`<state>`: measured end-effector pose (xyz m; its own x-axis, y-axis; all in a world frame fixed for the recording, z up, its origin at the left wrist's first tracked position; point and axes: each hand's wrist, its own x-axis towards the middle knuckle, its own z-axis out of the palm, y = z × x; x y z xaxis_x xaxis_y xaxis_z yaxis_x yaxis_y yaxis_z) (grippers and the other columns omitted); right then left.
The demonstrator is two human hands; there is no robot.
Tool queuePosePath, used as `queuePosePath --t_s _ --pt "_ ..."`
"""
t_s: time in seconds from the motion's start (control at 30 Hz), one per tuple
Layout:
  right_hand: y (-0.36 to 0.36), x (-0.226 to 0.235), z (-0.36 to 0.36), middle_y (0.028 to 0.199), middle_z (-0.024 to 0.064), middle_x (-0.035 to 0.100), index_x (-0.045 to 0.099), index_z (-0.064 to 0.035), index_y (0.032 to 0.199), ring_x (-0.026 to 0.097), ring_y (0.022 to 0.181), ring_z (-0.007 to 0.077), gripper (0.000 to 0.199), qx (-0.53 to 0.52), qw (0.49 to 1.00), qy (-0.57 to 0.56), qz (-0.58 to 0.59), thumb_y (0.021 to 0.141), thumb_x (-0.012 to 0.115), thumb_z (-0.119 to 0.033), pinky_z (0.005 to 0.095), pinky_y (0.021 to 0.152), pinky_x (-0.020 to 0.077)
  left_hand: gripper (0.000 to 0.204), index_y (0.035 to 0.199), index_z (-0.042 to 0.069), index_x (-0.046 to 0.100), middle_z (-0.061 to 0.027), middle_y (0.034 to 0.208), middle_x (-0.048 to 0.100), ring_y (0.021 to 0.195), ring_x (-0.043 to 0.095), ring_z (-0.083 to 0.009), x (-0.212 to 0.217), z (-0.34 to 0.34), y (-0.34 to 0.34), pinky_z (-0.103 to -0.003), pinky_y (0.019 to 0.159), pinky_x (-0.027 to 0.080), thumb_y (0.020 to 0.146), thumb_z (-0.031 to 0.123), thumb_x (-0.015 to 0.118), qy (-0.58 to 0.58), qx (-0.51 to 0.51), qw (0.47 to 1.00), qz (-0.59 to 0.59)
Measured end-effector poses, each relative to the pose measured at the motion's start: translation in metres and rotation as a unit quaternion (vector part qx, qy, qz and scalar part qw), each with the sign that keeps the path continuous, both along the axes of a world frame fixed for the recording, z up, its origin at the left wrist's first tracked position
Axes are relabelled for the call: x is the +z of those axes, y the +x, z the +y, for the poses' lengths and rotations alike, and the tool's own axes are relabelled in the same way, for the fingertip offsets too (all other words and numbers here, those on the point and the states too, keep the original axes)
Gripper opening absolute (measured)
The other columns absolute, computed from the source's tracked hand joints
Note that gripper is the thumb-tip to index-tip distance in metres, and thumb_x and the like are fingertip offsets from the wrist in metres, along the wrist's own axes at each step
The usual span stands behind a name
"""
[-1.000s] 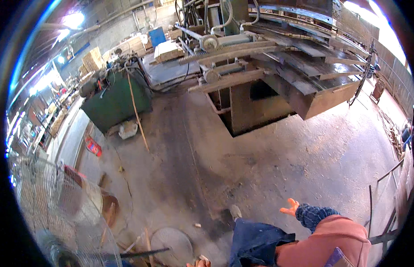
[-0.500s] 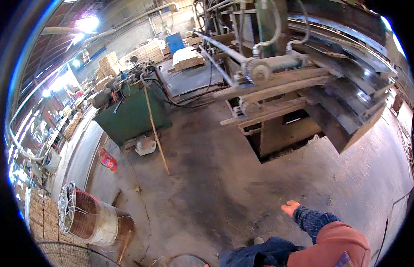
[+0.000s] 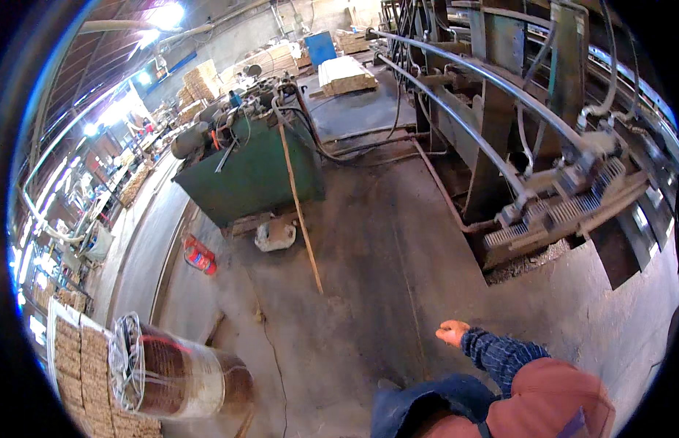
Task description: The person uses a wooden stick to clear debris from a large machine and then moves wooden boards from a stack into a roller machine.
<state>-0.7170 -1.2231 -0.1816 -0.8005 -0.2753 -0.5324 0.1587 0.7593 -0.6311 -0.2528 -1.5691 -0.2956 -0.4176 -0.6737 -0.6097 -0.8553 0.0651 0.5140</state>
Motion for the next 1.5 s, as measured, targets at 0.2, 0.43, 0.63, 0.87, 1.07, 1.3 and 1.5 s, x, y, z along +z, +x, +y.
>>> queuePosePath --t_s 0.2,0.43,0.63,0.87,1.07,1.3,1.5 --pt "-0.043 0.005 -0.026 0.107 0.0242 0.070 0.070 -0.0028 0.111 0.066 0.104 0.0408 0.053 -0.035 0.999 0.031 0.005 0.086 0.063 -0.049 0.0463 0.093 0.0514 0.043 0.121 0.001 0.060 -0.0129 0.095 0.064 0.067 0.056 -0.0230 0.010 -0.194 -0.188 -0.038 0.059 0.049 0.085 0.024 0.067 0.123 0.133 0.979 0.093" --pt "-0.080 -0.103 0.033 0.132 0.0215 0.063 0.067 -0.0116 0.125 0.060 0.114 0.0456 0.049 0.161 0.947 0.269 -0.072 0.098 0.042 -0.043 0.0541 0.096 0.0485 0.031 0.070 0.014 0.039 0.0006 0.063 0.042 0.047 0.035 -0.0118 0.076 -0.212 -0.544 -0.031 0.041 0.027 0.087 0.013 0.065 0.236 0.099 0.896 0.362" --pt "-0.284 -0.124 -0.041 0.127 0.0200 0.066 0.063 -0.0132 0.130 0.061 0.118 0.0388 0.039 0.183 0.946 0.266 -0.014 0.099 0.045 -0.029 0.0468 0.101 0.0489 0.014 0.085 0.015 0.050 -0.0030 0.074 0.048 0.064 0.045 -0.0210 -0.010 -0.273 -0.614 -0.037 0.057 0.038 0.095 0.023 0.057 0.146 -0.150 0.932 0.295" --pt "-0.567 -0.012 -0.221 0.106 0.0170 0.071 0.069 -0.0043 0.106 0.066 0.105 0.0343 0.033 -0.070 0.993 0.095 0.004 0.092 0.062 -0.033 0.0408 0.091 0.0529 0.025 0.099 0.015 0.061 -0.0106 0.096 0.059 0.092 0.058 -0.0332 -0.025 -0.327 -0.645 -0.045 0.079 0.048 0.088 0.037 0.062 -0.055 -0.223 0.971 -0.061" --pt "-0.709 -0.025 -0.263 0.112 0.0145 0.071 0.068 -0.0068 0.117 0.067 0.105 0.0321 0.044 -0.114 0.986 0.105 0.059 0.091 0.060 -0.041 0.0363 0.094 0.0505 0.019 0.091 0.015 0.057 -0.0079 0.084 0.055 0.075 0.055 -0.0288 -0.022 -0.408 -0.837 -0.043 0.065 0.043 0.089 0.032 0.063 0.032 -0.149 0.987 -0.046" --pt "-0.801 0.012 -0.319 0.106 0.0145 0.070 0.067 -0.0028 0.105 0.065 0.102 0.0362 0.032 -0.271 0.960 0.070 -0.033 0.089 0.061 -0.030 0.0421 0.091 0.0515 0.020 0.082 0.015 0.051 -0.0047 0.070 0.051 0.055 0.051 -0.0238 0.010 -0.531 -1.152 -0.040 0.048 0.038 0.090 0.027 0.064 0.218 0.119 0.960 0.130" --pt "-0.866 -0.077 -0.235 0.118 0.0181 0.068 0.066 -0.0103 0.122 0.064 0.108 0.0399 0.039 0.169 0.952 0.254 -0.011 0.084 0.066 -0.019 0.0486 0.092 0.0522 0.028 0.083 0.018 0.056 -0.0032 0.075 0.055 0.067 0.050 -0.0231 0.014 -0.538 -1.402 -0.045 0.055 0.040 0.098 0.041 0.050 0.270 0.042 0.914 0.300"
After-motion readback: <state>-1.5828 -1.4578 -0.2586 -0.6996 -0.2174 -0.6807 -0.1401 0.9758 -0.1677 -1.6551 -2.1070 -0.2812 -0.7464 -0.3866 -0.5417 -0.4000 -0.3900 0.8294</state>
